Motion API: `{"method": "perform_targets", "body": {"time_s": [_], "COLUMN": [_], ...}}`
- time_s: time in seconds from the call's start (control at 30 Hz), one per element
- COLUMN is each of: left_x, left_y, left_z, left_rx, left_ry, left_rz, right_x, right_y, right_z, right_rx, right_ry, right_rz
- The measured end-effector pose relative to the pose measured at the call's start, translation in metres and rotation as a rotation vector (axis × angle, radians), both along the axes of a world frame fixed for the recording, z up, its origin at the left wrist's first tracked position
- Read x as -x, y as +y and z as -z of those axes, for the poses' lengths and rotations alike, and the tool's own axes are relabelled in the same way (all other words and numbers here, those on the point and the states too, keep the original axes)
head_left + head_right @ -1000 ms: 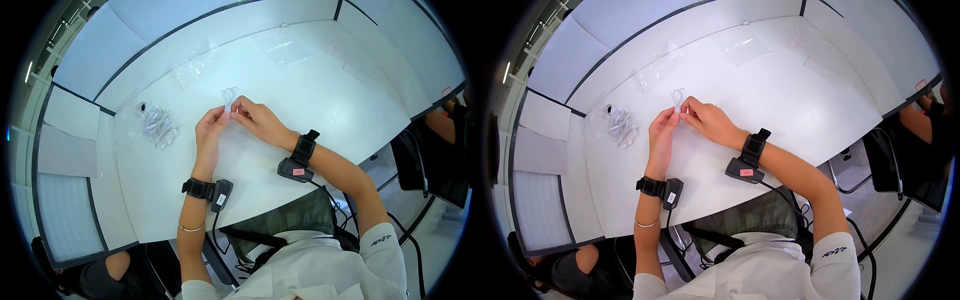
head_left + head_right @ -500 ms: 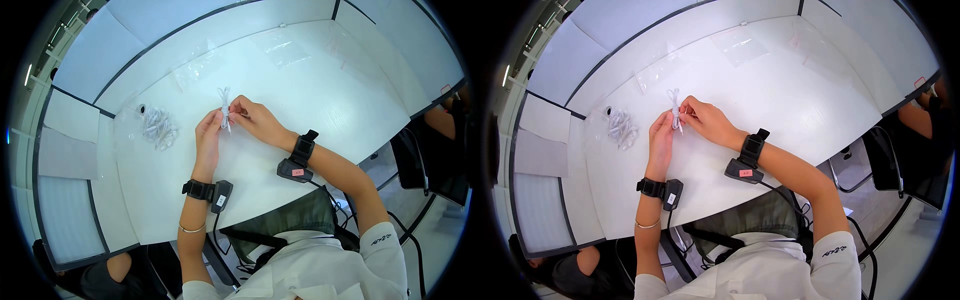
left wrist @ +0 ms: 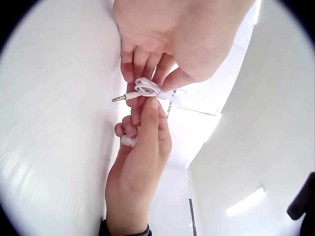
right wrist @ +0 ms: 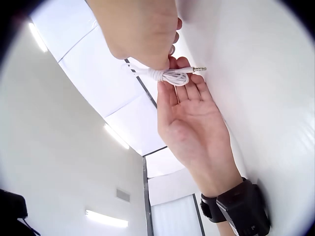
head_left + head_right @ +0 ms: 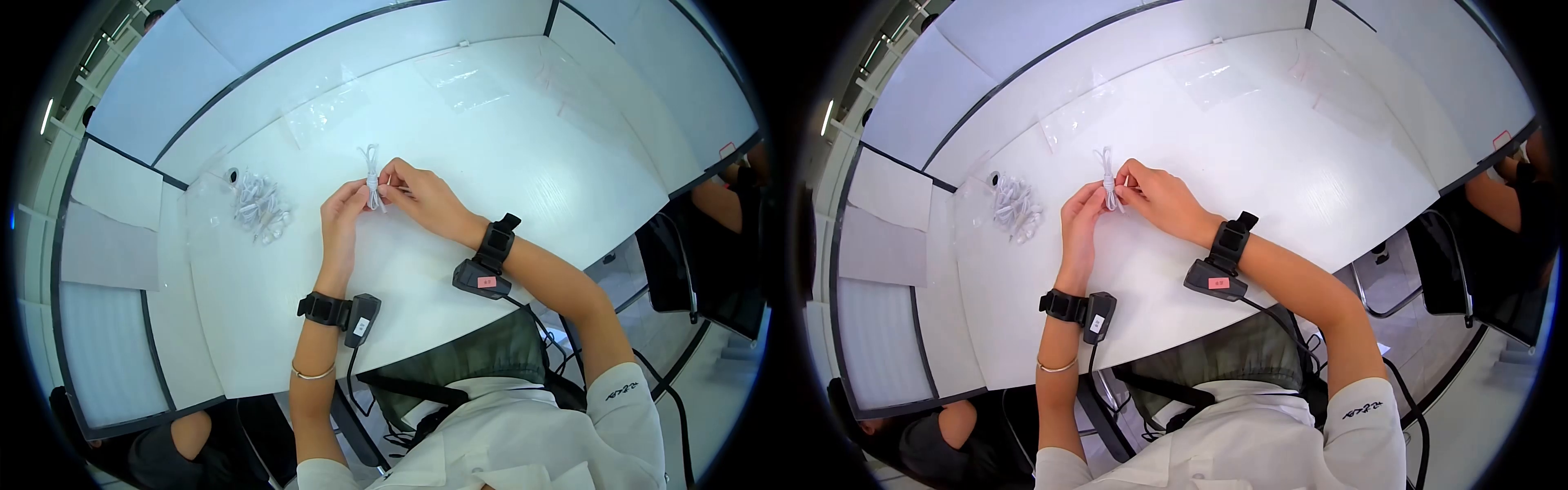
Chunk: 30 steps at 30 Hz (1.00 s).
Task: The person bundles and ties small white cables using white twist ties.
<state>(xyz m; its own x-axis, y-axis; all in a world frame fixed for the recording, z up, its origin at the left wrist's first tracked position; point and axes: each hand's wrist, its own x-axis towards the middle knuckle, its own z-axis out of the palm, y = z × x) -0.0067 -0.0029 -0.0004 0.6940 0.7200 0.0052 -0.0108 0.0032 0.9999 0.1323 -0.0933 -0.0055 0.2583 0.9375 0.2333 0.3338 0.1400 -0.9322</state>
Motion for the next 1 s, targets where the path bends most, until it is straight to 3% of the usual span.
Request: {"method": "perform_targets", "body": {"time_s": [0.23, 0.43, 0.63, 0.87, 1.0], "left_x": [-0.002, -0.004, -0.001, -0.002, -0.004], "left_y": [-0.007, -0.006, -0.007, -0.016, -0.015], "left_z": [-0.004, 0.007, 0.004, -0.017, -0.013], "left_rx": [0.003, -0.208, -0.053, 0.035, -0.085], "left_ry": [-0.047, -0.040, -0.058, -0.092, -0.071], "left_rz": [-0.030, -0.149, -0.050, -0.081, -0.075], "right_x": [0.003, 0.004, 0.002, 0.007, 0.005], "right_y": [0.001, 0.002, 0.001, 0.003, 0.005], "right_z": [0.003, 0.004, 0.000, -0.004, 0.001], "right_rx": [-0.050, -0.028, 0.016, -0.002, -0.077], "right_ry": [-0.034, -0.149, -0.179, -0.089, 0.007], "right_rz": [0.031, 0.091, 0.067, 0.069, 0.064]}}
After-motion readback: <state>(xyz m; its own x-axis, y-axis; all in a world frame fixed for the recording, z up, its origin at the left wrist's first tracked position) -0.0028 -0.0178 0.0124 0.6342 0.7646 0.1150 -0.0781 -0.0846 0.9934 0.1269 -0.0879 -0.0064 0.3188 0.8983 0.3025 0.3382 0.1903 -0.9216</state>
